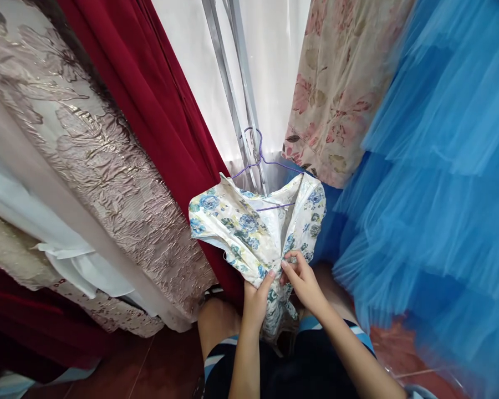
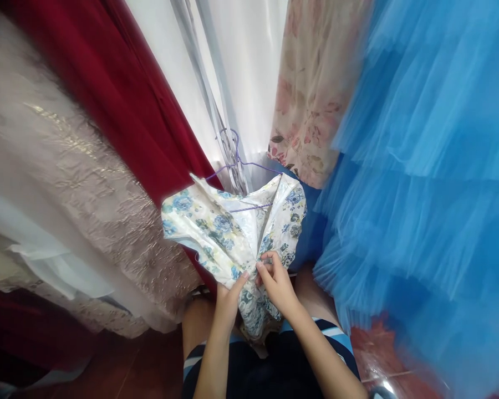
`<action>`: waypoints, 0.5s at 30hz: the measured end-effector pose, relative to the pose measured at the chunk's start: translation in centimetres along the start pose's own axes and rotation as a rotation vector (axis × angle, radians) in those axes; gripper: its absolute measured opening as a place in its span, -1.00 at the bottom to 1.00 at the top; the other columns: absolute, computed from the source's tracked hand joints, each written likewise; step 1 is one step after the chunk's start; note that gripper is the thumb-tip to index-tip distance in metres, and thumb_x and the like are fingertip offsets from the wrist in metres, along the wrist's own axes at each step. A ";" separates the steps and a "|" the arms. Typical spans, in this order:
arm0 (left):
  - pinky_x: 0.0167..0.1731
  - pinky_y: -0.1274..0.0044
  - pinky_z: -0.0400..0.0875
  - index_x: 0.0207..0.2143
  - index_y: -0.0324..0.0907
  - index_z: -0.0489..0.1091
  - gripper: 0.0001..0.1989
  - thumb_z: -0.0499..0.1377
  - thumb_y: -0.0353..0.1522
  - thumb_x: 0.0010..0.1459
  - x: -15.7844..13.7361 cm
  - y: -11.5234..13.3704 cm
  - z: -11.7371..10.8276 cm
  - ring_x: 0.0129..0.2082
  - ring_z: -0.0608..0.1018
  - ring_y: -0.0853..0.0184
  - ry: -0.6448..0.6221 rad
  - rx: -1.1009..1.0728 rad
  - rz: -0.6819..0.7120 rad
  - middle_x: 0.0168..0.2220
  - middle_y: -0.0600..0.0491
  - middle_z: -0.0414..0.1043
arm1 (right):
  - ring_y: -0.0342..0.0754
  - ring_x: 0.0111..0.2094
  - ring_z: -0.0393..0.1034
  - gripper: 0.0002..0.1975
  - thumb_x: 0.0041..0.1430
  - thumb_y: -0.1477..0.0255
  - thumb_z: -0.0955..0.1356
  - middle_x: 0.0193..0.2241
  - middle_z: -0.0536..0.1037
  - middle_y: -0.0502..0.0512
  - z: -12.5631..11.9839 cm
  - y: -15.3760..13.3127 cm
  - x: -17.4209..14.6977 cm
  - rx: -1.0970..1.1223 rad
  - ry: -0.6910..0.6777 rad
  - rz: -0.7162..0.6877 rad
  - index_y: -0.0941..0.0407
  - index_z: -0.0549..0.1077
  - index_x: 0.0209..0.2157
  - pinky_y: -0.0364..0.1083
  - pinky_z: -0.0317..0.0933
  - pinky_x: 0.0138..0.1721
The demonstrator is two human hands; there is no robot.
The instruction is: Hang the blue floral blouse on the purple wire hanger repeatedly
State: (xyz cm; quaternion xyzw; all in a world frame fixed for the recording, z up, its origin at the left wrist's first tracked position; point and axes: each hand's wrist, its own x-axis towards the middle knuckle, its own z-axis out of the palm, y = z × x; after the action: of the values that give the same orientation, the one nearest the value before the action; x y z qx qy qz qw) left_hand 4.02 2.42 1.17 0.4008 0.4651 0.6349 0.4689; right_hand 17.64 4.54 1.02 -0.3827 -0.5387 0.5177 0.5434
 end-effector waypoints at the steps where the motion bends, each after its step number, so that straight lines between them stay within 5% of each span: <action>1: 0.21 0.36 0.33 0.27 -0.12 0.26 -0.28 0.37 -0.28 0.08 0.0 0.0 -0.1 0.21 0.42 0.09 0.011 -0.006 -0.002 0.21 -0.11 0.38 | -0.01 -0.51 0.38 -0.72 0.33 0.15 0.27 -0.58 0.47 -0.07 0.0 -0.1 -0.1 -0.011 -0.012 -0.015 0.04 0.24 -0.09 -0.06 0.27 -0.38; 10: 0.15 0.34 0.39 0.18 -0.19 0.33 -0.36 0.38 -0.26 0.06 -0.4 0.0 0.4 0.15 0.48 0.07 0.059 0.003 -0.021 0.12 -0.16 0.45 | -0.10 -0.54 0.20 -0.79 0.38 0.25 0.21 -0.57 0.26 -0.08 -0.1 0.3 -1.3 -0.129 0.105 -0.169 0.07 0.27 -0.31 -0.12 0.11 -0.47; 12: 0.15 0.32 0.38 0.22 -0.17 0.24 -0.29 0.38 -0.28 0.05 -0.7 0.1 0.6 0.18 0.44 0.06 0.189 0.117 0.150 0.17 -0.19 0.37 | -0.12 -0.55 0.15 -0.79 0.38 0.26 0.21 -0.56 0.22 -0.09 -0.4 0.6 -1.6 -0.162 0.156 -0.181 0.07 0.28 -0.31 -0.12 0.08 -0.48; 15: 0.22 0.25 0.28 0.25 -0.14 0.10 -0.17 0.41 -0.36 -0.02 -1.1 -0.1 0.6 0.26 0.31 0.04 0.439 0.379 0.626 0.28 -0.23 0.13 | -0.12 -0.54 0.15 -0.79 0.37 0.27 0.23 -0.57 0.23 -0.08 -0.8 0.6 -1.9 -0.205 0.169 -0.167 0.09 0.30 -0.31 -0.12 0.07 -0.47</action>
State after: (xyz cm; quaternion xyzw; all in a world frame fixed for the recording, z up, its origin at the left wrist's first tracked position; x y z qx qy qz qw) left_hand 4.90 1.52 1.16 0.4571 0.5183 0.7202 0.0615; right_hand 18.57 2.88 -0.09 -0.4323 -0.5709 0.3791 0.5860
